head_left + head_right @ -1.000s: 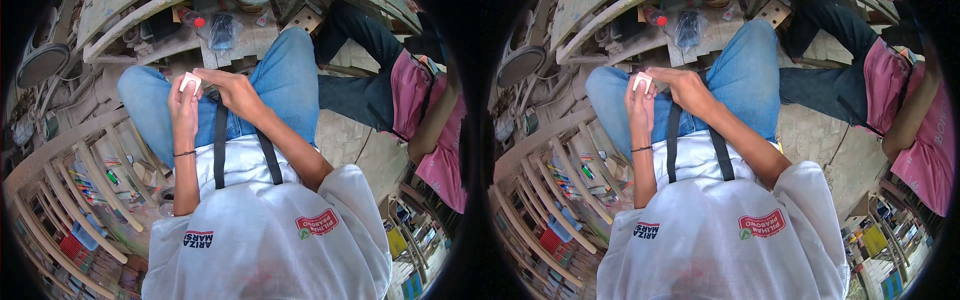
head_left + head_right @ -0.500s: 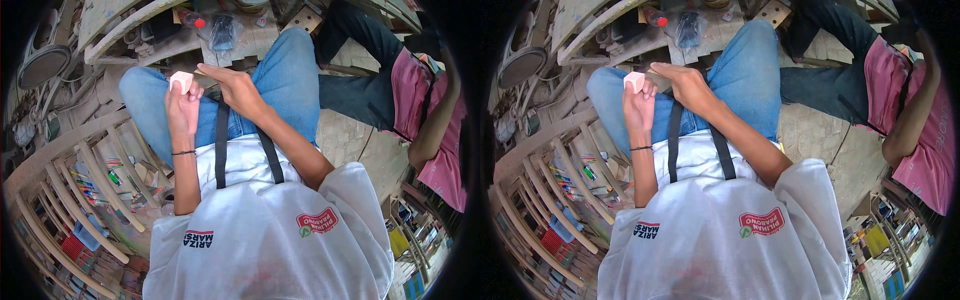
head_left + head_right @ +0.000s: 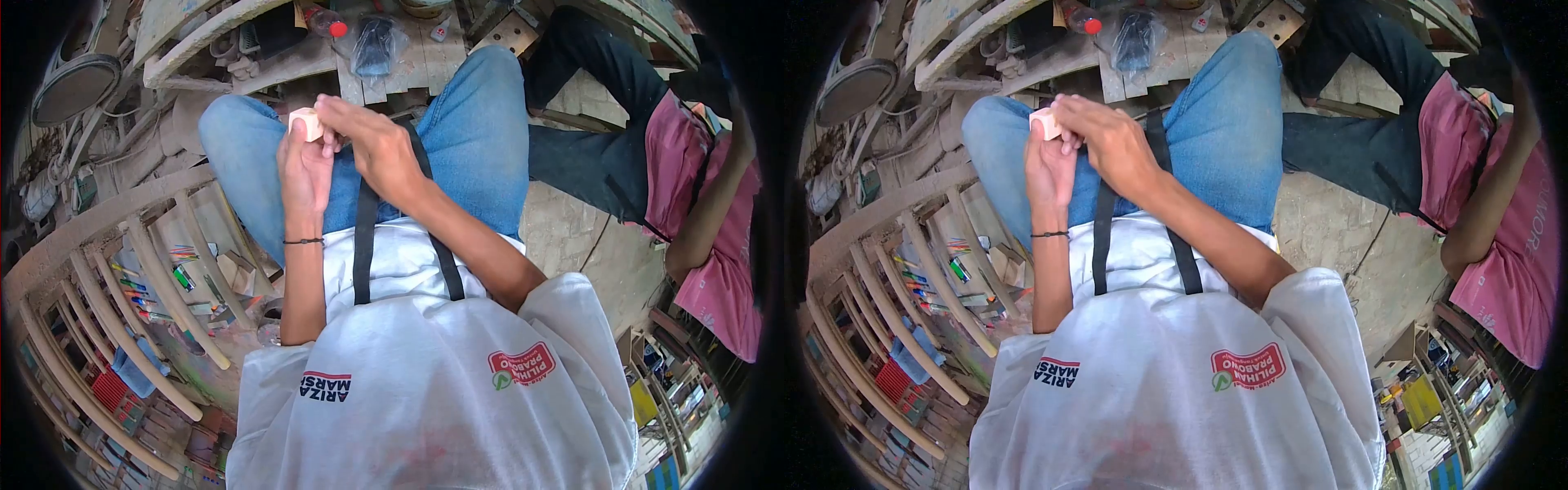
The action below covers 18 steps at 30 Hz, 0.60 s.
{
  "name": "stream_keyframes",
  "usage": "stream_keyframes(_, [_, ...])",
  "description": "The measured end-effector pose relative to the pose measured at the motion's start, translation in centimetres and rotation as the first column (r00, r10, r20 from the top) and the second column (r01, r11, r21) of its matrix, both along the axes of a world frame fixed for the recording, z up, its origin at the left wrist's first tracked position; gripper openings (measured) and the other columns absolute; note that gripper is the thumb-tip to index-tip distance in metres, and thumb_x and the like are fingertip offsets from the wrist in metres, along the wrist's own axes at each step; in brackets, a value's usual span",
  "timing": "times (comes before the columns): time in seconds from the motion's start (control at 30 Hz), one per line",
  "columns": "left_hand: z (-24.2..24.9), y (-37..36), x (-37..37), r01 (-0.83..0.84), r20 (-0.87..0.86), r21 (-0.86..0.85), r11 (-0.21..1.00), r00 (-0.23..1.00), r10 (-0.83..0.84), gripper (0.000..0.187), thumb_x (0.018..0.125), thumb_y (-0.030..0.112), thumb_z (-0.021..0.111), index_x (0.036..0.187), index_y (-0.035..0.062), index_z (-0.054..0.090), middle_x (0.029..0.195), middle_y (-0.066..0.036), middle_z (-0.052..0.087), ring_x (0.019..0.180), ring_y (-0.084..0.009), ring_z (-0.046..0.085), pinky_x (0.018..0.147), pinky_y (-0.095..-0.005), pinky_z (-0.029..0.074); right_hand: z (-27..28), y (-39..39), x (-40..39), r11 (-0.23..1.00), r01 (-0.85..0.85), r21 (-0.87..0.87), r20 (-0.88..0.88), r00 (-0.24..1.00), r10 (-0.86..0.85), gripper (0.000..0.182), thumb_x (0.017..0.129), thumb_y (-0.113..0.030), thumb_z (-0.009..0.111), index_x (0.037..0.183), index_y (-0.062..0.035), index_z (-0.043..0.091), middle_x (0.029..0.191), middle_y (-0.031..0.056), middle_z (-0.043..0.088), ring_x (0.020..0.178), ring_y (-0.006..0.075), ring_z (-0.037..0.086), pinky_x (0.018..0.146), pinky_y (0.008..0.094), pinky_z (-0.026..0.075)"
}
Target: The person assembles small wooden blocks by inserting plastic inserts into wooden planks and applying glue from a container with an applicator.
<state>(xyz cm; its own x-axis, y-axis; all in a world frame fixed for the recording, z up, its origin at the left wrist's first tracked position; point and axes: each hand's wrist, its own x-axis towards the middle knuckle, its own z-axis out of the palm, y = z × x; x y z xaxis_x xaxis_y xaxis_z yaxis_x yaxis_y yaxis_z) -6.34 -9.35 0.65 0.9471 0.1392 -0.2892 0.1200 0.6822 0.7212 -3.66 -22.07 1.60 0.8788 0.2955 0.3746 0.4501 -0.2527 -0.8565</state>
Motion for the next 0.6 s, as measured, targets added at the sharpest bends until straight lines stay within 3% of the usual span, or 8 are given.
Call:
stream_keyframes(0.07, [-0.5,0.0,0.1,0.074,0.078,-0.032,0.997,0.994,-0.071,0.028,0.096,0.029,0.050,0.106,0.0028,0.054,0.084,-0.004,0.055,0.071,-0.0109,0.046,0.070,-0.0283,0.039,-0.6,-0.2,-0.1,1.000,0.023,0.006,0.015,1.000,-0.023,0.048,0.074,0.012,0.049,0.118,-0.0026,0.060,0.121,0.0156,0.059,0.115,0.0301,0.056,0.097,0.0377,0.045])
stream_keyframes(0.17, [0.4,-0.5,0.2,-0.144,-0.090,0.043,0.989,0.985,0.147,0.030,0.096,0.030,0.051,0.106,0.0020,0.054,0.085,-0.005,0.056,0.071,-0.0119,0.046,0.069,-0.0285,0.039,0.8,-0.1,-0.6,0.999,-0.007,-0.033,0.032,0.999,0.008,0.049,0.072,0.014,0.047,0.117,-0.0010,0.060,0.119,0.0175,0.060,0.113,0.0317,0.057,0.096,0.0371,0.046])
stream_keyframes(0.23, [0.0,0.0,0.0,0.030,0.067,-0.031,0.999,0.997,-0.028,0.035,0.097,0.033,0.046,0.108,0.0010,0.053,0.078,-0.004,0.050,0.068,-0.0128,0.041,0.069,-0.0287,0.035,-1.7,-0.8,0.9,0.999,0.011,-0.044,0.016,1.000,-0.010,0.049,0.072,0.014,0.046,0.117,-0.0003,0.060,0.118,0.0184,0.060,0.111,0.0332,0.057,0.096,0.0368,0.046])
stream_keyframes(0.33, [-0.2,0.2,-0.1,0.044,0.108,-0.133,0.990,0.994,-0.030,0.030,0.095,0.029,0.050,0.105,0.0008,0.054,0.083,-0.007,0.055,0.071,-0.0158,0.046,0.070,-0.0316,0.039,-1.6,-1.9,1.6,0.999,0.049,-0.011,-0.030,0.998,-0.049,0.047,0.074,0.012,0.047,0.116,-0.0036,0.061,0.111,0.0213,0.062,0.108,0.0343,0.059,0.095,0.0355,0.047])
stream_keyframes(0.4, [-0.2,0.4,-0.3,0.060,0.107,-0.140,0.988,0.993,-0.045,0.030,0.095,0.029,0.050,0.105,0.0005,0.054,0.083,-0.007,0.055,0.071,-0.0163,0.046,0.070,-0.0320,0.039,0.5,-2.0,0.9,0.992,0.021,0.120,-0.261,0.965,0.011,0.044,0.077,0.014,0.044,0.114,-0.0014,0.062,0.115,0.0202,0.061,0.108,0.0329,0.059,0.094,0.0348,0.048])
stream_keyframes(0.43, [-0.3,0.4,-0.1,0.092,0.114,-0.144,0.985,0.991,-0.076,0.031,0.095,0.029,0.051,0.105,0.0003,0.054,0.083,-0.008,0.055,0.071,-0.0168,0.046,0.070,-0.0325,0.039,0.9,-2.0,0.8,0.993,0.016,0.121,-0.261,0.965,0.016,0.044,0.077,0.014,0.044,0.114,-0.0014,0.062,0.115,0.0202,0.061,0.108,0.0329,0.059,0.094,0.0348,0.048])
stream_keyframes(0.5, [-0.4,0.5,-0.2,0.096,0.125,-0.177,0.980,0.989,-0.074,0.031,0.094,0.029,0.051,0.104,0.0000,0.054,0.082,-0.008,0.055,0.071,-0.0169,0.046,0.070,-0.0325,0.038,1.3,-2.1,0.5,0.944,0.033,0.327,-0.494,0.858,0.141,0.042,0.079,0.014,0.043,0.114,-0.0009,0.062,0.118,0.0188,0.060,0.108,0.0311,0.060,0.093,0.0343,0.048])
stream_keyframes(0.6, [-0.3,0.4,-0.2,0.105,0.136,-0.200,0.974,0.988,-0.079,0.032,0.094,0.029,0.050,0.105,-0.0005,0.054,0.082,-0.010,0.055,0.071,-0.0174,0.047,0.070,-0.0325,0.039,0.3,-1.7,0.7,0.953,0.004,0.302,-0.301,0.949,0.092,0.042,0.080,0.014,0.043,0.114,-0.0016,0.062,0.121,0.0176,0.059,0.107,0.0298,0.061,0.091,0.0337,0.049])
